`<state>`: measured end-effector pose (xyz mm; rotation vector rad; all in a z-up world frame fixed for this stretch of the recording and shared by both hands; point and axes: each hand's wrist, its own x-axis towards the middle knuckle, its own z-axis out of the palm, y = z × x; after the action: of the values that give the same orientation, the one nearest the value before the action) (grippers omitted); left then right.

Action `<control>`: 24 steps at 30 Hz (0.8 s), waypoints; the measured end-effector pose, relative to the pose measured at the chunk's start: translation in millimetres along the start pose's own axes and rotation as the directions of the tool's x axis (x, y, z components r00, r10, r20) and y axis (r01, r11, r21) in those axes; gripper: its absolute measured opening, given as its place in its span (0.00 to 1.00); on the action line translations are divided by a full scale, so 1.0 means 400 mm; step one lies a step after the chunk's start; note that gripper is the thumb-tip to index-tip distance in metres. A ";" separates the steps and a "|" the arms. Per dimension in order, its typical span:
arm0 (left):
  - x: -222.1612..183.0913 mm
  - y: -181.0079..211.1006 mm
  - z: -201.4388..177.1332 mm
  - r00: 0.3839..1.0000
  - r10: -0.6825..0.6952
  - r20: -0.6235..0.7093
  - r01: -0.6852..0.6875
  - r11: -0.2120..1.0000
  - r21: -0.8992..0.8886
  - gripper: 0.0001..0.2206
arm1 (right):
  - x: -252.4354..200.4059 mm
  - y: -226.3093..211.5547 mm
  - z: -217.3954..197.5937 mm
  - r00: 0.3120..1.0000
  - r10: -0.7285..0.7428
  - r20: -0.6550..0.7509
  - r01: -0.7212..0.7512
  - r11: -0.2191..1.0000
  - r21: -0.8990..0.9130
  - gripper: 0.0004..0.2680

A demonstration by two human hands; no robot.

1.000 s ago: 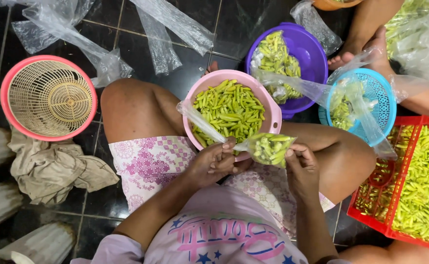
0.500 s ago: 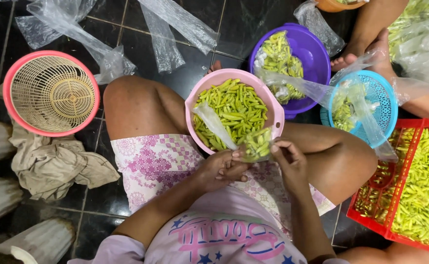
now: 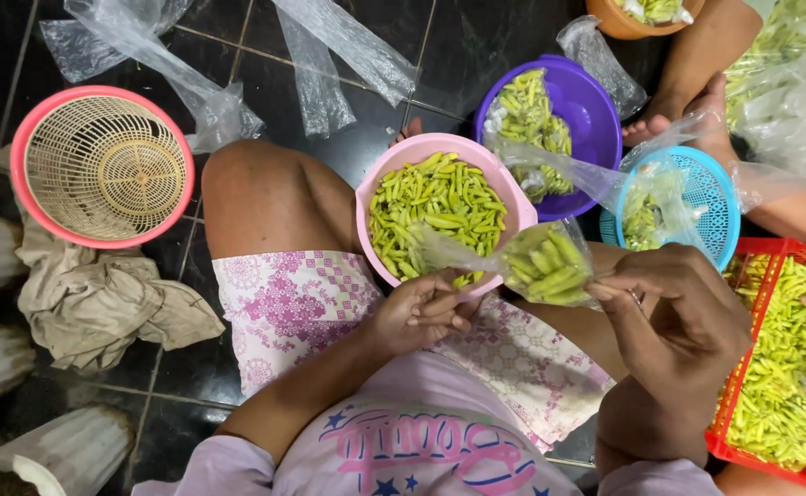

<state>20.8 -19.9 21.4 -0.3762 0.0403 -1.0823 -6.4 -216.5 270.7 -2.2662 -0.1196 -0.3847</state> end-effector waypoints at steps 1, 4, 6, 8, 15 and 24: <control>-0.003 -0.002 0.006 1.000 0.024 0.012 -0.024 1.000 0.019 0.21 | 0.013 -0.024 -0.008 1.000 -0.001 0.012 0.001 0.999 -0.036 0.07; -0.013 0.006 0.027 0.996 0.069 -0.058 -0.067 0.997 0.043 0.17 | 0.051 -0.077 -0.014 0.998 0.049 -0.024 -0.050 0.998 -0.045 0.08; -0.008 0.014 0.068 0.997 0.060 -0.043 -0.058 0.997 0.043 0.21 | 0.055 -0.089 -0.018 0.998 0.011 -0.069 -0.014 0.998 -0.054 0.06; -0.011 0.010 0.081 0.998 0.044 -0.036 -0.043 0.998 0.037 0.25 | 0.068 -0.112 -0.017 0.993 -0.016 -0.117 0.008 0.998 -0.064 0.06; -0.008 0.006 0.050 1.000 -0.014 -0.011 0.014 1.000 0.008 0.26 | 0.105 -0.098 -0.041 0.998 -0.053 -0.044 0.048 0.993 -0.107 0.05; -0.018 0.003 0.081 0.997 0.014 -0.078 -0.010 0.998 0.060 0.25 | 0.112 -0.102 -0.045 0.993 -0.111 0.027 0.113 0.988 -0.108 0.05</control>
<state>25.4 -4.2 50.4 -0.2796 0.0798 -1.0836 23.3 -204.4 325.3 -2.3787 -0.2434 -0.4361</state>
